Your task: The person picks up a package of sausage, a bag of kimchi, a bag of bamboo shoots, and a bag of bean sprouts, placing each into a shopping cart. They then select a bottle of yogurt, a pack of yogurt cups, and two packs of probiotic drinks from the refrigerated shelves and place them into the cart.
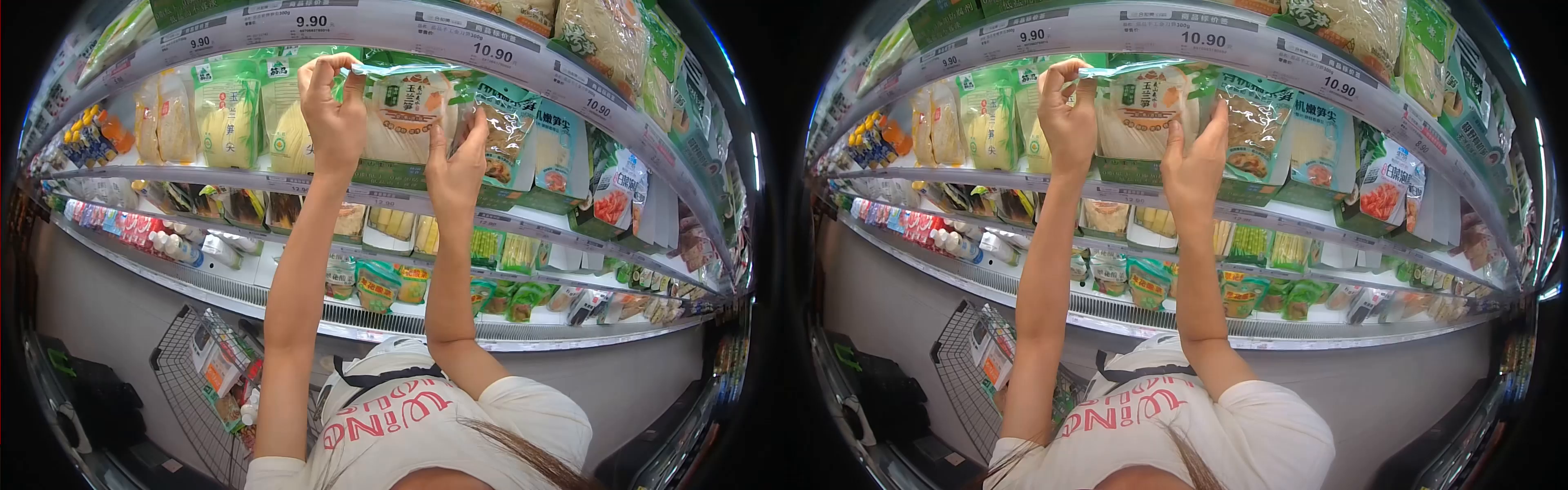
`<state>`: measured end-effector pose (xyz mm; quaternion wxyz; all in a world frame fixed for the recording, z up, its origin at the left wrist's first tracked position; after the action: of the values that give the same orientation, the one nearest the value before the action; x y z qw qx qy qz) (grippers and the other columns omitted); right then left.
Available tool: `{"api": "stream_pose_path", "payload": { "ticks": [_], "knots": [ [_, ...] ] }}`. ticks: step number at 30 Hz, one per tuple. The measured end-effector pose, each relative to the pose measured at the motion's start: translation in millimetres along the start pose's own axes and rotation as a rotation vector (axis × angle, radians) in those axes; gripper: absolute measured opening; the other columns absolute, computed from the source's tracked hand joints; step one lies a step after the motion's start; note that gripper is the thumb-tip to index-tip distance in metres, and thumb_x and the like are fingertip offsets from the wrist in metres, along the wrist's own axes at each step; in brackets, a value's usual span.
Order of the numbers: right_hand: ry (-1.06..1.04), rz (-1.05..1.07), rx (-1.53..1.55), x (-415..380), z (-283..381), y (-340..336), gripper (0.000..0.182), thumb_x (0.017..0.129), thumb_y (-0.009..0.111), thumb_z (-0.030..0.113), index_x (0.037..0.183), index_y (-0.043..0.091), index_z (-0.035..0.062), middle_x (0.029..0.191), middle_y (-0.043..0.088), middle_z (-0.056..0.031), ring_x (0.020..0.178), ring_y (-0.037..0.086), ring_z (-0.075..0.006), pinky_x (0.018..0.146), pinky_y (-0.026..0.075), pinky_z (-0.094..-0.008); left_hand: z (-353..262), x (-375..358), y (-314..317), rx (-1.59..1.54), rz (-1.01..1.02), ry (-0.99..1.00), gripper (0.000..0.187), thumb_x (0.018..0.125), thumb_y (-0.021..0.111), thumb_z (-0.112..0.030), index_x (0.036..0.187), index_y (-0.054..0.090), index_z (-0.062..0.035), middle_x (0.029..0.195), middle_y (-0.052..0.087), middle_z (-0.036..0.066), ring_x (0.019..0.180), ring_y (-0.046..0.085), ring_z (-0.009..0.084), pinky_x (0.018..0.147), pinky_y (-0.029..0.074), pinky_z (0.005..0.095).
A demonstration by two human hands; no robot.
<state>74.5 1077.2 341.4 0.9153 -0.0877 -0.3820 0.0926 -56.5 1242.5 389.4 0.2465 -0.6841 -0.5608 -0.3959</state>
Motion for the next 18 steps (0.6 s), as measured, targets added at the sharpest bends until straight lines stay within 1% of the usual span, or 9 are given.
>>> {"api": "stream_pose_path", "payload": {
  "ticks": [1,3,5,6,9,12,14,16,18],
  "knots": [
    [0.039,0.004,0.022,0.7,-1.9,-1.1,0.058,0.092,0.057,0.018,0.135,0.031,-0.0116,0.125,0.048,-0.0292,0.119,0.045,-0.0412,0.099,0.036,-0.0458,-0.4,-3.1,-2.0,-0.161,0.035,-0.075,0.007,0.092,0.060,-0.011,0.097,0.056,-0.0079,0.096,0.059,0.004,0.090,0.054,0.0128,0.080,0.045,0.0284],
    [0.027,0.007,0.182,1.9,-8.8,-2.8,0.046,0.092,0.061,0.024,0.121,0.045,-0.0067,0.112,0.056,-0.0204,0.107,0.054,-0.0288,0.092,0.042,-0.0383,2.6,-12.9,-3.1,-0.481,0.094,-0.227,0.009,0.094,0.057,-0.010,0.100,0.052,-0.0061,0.096,0.061,0.005,0.088,0.056,0.0100,0.079,0.046,0.0252],
    [0.069,0.068,0.297,4.9,-16.3,-0.5,0.034,0.092,0.062,0.025,0.110,0.053,-0.0028,0.103,0.060,-0.0132,0.096,0.058,-0.0193,0.085,0.045,-0.0317,-4.9,-16.4,-13.6,-0.511,0.062,-0.153,0.010,0.095,0.053,-0.007,0.103,0.049,-0.0040,0.096,0.064,0.008,0.085,0.059,0.0095,0.077,0.048,0.0228],
    [0.069,0.054,0.536,6.8,-11.5,-3.6,0.018,0.092,0.062,0.018,0.094,0.055,0.0015,0.092,0.058,-0.0035,0.082,0.054,-0.0075,0.073,0.043,-0.0220,-4.7,-17.8,-18.9,-0.541,0.047,-0.156,0.010,0.095,0.053,-0.006,0.104,0.048,-0.0042,0.096,0.064,0.008,0.086,0.059,0.0100,0.077,0.048,0.0235],
    [-0.092,-0.059,0.668,6.3,12.7,-17.3,0.012,0.093,0.060,0.015,0.092,0.053,0.0054,0.082,0.060,0.0011,0.075,0.053,-0.0042,0.066,0.042,-0.0187,-17.1,-17.8,-35.9,-0.605,0.016,-0.104,0.013,0.096,0.050,-0.003,0.108,0.046,-0.0044,0.100,0.065,0.012,0.089,0.062,0.0145,0.076,0.051,0.0258],
    [-0.273,-0.230,0.659,-8.5,44.8,-34.2,0.010,0.094,0.058,0.011,0.090,0.052,0.0047,0.075,0.059,-0.0016,0.066,0.049,-0.0039,0.059,0.038,-0.0178,-50.3,-12.3,-63.6,-0.738,0.003,-0.025,0.016,0.096,0.048,-0.002,0.111,0.045,-0.0038,0.104,0.064,0.014,0.093,0.064,0.0184,0.075,0.051,0.0254],
    [-0.321,-0.220,0.614,-26.1,74.5,-38.1,0.006,0.095,0.054,0.008,0.091,0.052,0.0043,0.071,0.058,-0.0017,0.062,0.045,-0.0025,0.054,0.033,-0.0168,-49.0,-16.2,-92.7,-0.641,-0.067,-0.059,0.016,0.095,0.049,-0.002,0.110,0.045,-0.0034,0.103,0.065,0.014,0.093,0.064,0.0179,0.075,0.052,0.0255],
    [-0.133,0.064,0.574,-35.4,78.0,-6.8,0.007,0.096,0.054,0.009,0.091,0.052,0.0038,0.071,0.058,-0.0005,0.062,0.044,-0.0013,0.054,0.032,-0.0165,-35.7,-25.1,-126.1,-0.468,-0.072,-0.159,0.017,0.097,0.051,-0.010,0.111,0.045,-0.0030,0.105,0.064,0.012,0.095,0.063,0.0163,0.075,0.052,0.0260],
    [0.089,0.360,0.626,-58.9,65.6,43.6,0.012,0.096,0.054,0.011,0.088,0.054,0.0028,0.067,0.049,0.0048,0.061,0.038,-0.0006,0.051,0.028,-0.0165,10.8,-58.8,-156.6,-0.479,-0.018,-0.511,0.031,0.095,0.056,-0.020,0.117,0.044,-0.0019,0.106,0.063,0.012,0.091,0.062,0.0128,0.076,0.050,0.0236]
  ]
}}
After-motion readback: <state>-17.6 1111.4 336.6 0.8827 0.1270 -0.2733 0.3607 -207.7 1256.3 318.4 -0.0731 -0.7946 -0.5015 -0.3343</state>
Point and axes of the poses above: each hand's wrist, its own x-axis towards the middle knuckle, its own y-axis out of the palm, z = x × y, the point moved 10 cm from there along x, towards the middle knuckle
